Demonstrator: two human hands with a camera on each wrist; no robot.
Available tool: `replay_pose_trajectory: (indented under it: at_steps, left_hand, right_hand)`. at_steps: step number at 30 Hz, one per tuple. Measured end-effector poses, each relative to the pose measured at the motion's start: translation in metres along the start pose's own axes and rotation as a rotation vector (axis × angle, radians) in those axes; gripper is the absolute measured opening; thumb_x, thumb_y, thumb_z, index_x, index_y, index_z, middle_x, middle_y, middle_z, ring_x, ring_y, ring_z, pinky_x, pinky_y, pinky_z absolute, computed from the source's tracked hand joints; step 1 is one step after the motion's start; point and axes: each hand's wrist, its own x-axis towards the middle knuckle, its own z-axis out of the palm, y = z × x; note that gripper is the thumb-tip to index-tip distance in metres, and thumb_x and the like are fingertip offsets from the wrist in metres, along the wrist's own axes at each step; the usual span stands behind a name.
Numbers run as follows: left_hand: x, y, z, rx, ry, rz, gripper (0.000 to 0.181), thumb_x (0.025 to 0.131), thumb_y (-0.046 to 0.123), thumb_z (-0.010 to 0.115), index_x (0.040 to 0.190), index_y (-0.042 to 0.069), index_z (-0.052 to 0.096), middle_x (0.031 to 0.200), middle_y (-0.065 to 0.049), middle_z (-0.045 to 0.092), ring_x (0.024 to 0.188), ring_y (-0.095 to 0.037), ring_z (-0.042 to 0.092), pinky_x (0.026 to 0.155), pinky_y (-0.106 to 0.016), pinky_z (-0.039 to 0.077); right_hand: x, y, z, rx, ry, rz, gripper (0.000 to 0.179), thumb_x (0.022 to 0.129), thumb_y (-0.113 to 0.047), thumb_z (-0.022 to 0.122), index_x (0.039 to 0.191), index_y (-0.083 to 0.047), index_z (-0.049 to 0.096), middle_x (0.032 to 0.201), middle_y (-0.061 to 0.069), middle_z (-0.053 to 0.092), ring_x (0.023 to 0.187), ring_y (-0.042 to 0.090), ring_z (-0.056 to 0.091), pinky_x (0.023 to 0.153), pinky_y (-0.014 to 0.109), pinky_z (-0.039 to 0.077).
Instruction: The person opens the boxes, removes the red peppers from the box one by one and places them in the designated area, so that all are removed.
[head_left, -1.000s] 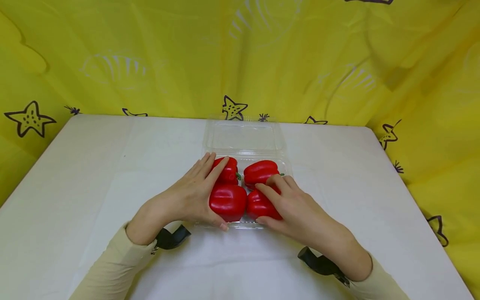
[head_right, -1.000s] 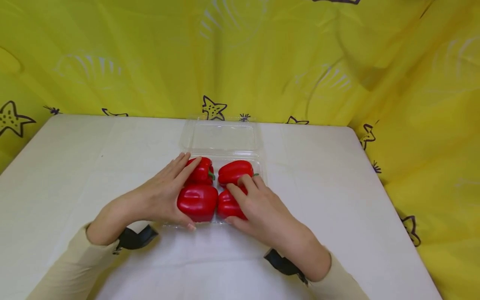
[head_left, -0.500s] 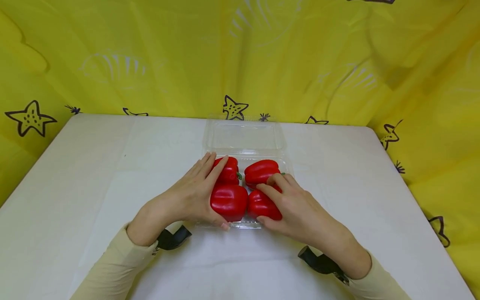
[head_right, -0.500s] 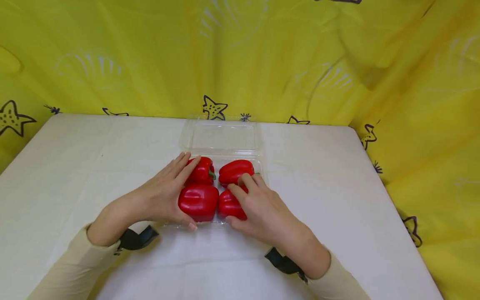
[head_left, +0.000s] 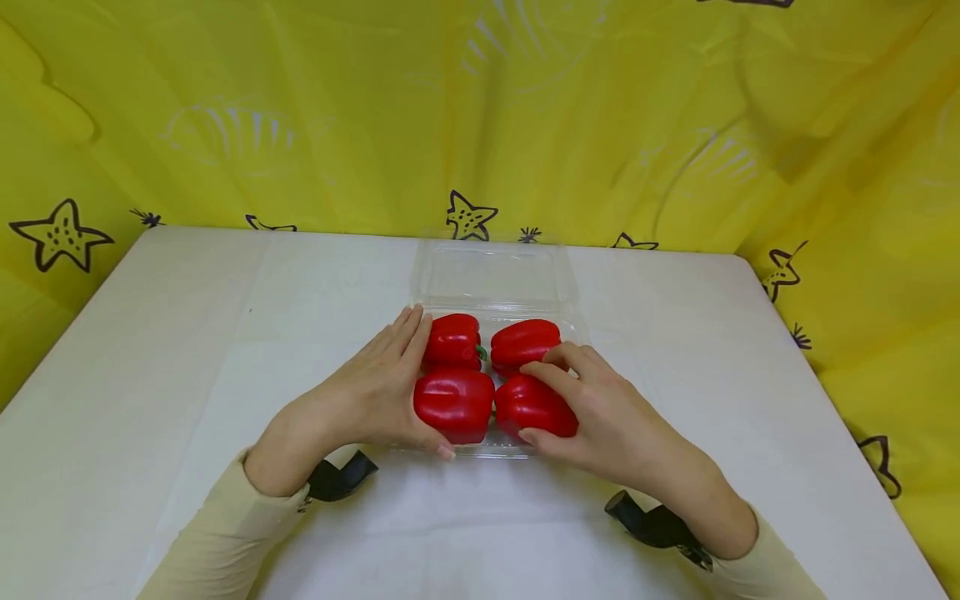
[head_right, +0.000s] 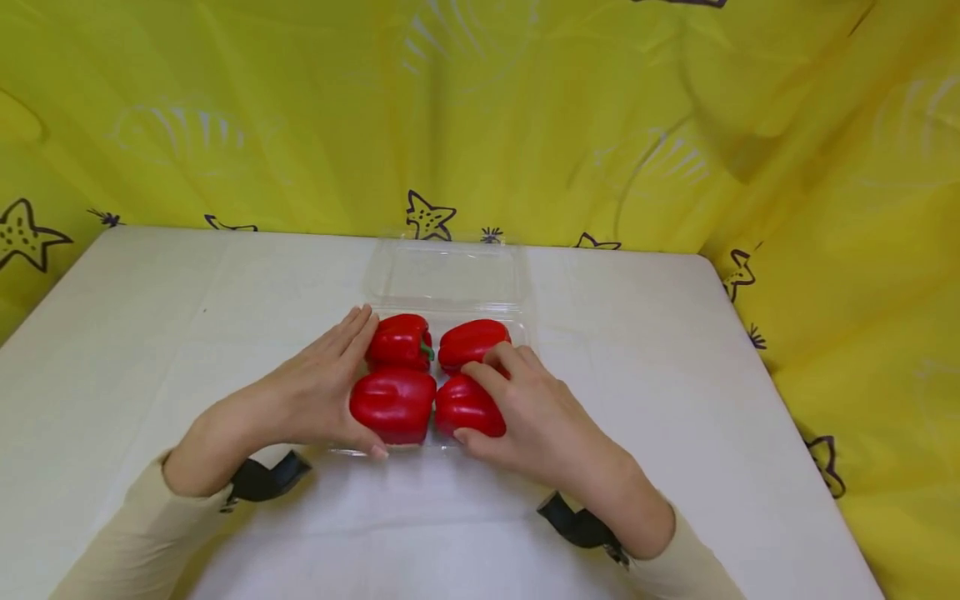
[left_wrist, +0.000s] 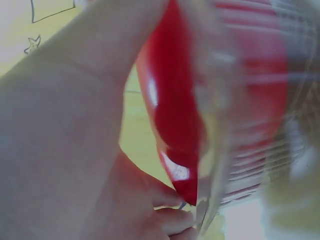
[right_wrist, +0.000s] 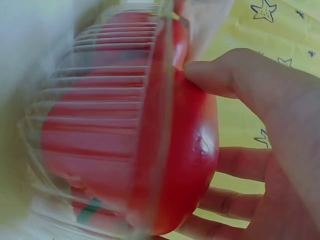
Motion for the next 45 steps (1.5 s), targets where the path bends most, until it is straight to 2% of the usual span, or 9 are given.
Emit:
replay_pose_trajectory:
  at_steps: [6, 11, 16, 21, 28, 34, 45]
  left_hand:
    - [0.002, 0.001, 0.003, 0.022, 0.011, -0.014, 0.141, 0.058, 0.068, 0.083, 0.158, 0.002, 0.009, 0.167, -0.016, 0.008, 0.155, -0.035, 0.006, 0.123, -0.053, 0.023]
    - [0.002, 0.001, 0.003, 0.038, 0.021, -0.026, 0.141, 0.059, 0.07, 0.081, 0.158, 0.001, 0.008, 0.167, -0.016, 0.007, 0.155, -0.034, 0.004, 0.124, -0.053, 0.02]
    - [-0.001, 0.0, 0.001, 0.024, 0.022, -0.009, 0.14, 0.059, 0.07, 0.081, 0.158, 0.0, 0.01, 0.167, -0.018, 0.009, 0.155, -0.037, 0.007, 0.121, -0.055, 0.026]
    - [-0.003, 0.0, -0.001, -0.001, 0.006, -0.009, 0.14, 0.059, 0.065, 0.084, 0.158, 0.0, 0.01, 0.166, -0.018, 0.01, 0.154, -0.038, 0.009, 0.117, -0.056, 0.032]
    - [-0.002, 0.002, 0.0, 0.003, 0.014, -0.011, 0.14, 0.058, 0.064, 0.085, 0.158, 0.0, 0.01, 0.167, -0.018, 0.01, 0.154, -0.037, 0.009, 0.117, -0.056, 0.033]
    - [-0.003, 0.001, -0.001, -0.031, -0.007, -0.009, 0.136, 0.062, 0.063, 0.084, 0.158, 0.0, 0.01, 0.167, -0.018, 0.008, 0.154, -0.038, 0.007, 0.116, -0.057, 0.033]
    - [-0.002, 0.007, 0.0, -0.026, -0.007, -0.025, 0.137, 0.06, 0.061, 0.086, 0.158, 0.001, 0.011, 0.167, -0.017, 0.01, 0.155, -0.036, 0.008, 0.117, -0.056, 0.034]
  right_hand:
    - [0.0, 0.004, -0.005, 0.022, 0.017, 0.019, 0.058, 0.075, -0.035, 0.086, 0.125, -0.013, 0.065, 0.119, 0.004, 0.057, 0.111, 0.02, 0.055, 0.081, 0.034, 0.061]
    - [0.0, 0.004, -0.006, 0.022, -0.03, 0.038, 0.065, 0.076, -0.036, 0.086, 0.131, -0.013, 0.061, 0.124, 0.005, 0.054, 0.115, 0.022, 0.054, 0.083, 0.036, 0.061]
    - [0.0, 0.004, -0.007, 0.025, -0.076, 0.044, 0.075, 0.074, -0.035, 0.088, 0.137, -0.013, 0.056, 0.131, 0.006, 0.052, 0.119, 0.023, 0.054, 0.085, 0.037, 0.061]
    - [0.0, 0.005, -0.01, 0.052, -0.051, 0.049, 0.071, 0.075, -0.031, 0.086, 0.136, -0.012, 0.056, 0.129, 0.006, 0.054, 0.115, 0.023, 0.056, 0.082, 0.037, 0.061]
    - [-0.002, 0.007, -0.017, 0.085, -0.06, 0.088, 0.071, 0.075, -0.029, 0.086, 0.137, -0.012, 0.055, 0.131, 0.005, 0.053, 0.113, 0.021, 0.057, 0.079, 0.035, 0.062]
    - [-0.006, 0.009, -0.024, 0.088, -0.056, 0.081, 0.069, 0.079, -0.029, 0.083, 0.139, -0.014, 0.053, 0.132, 0.004, 0.053, 0.113, 0.02, 0.057, 0.08, 0.034, 0.061]
    - [-0.008, 0.019, -0.039, 0.056, 0.027, 0.073, 0.067, 0.08, -0.023, 0.082, 0.139, -0.011, 0.052, 0.13, 0.004, 0.053, 0.112, 0.021, 0.057, 0.08, 0.037, 0.062]
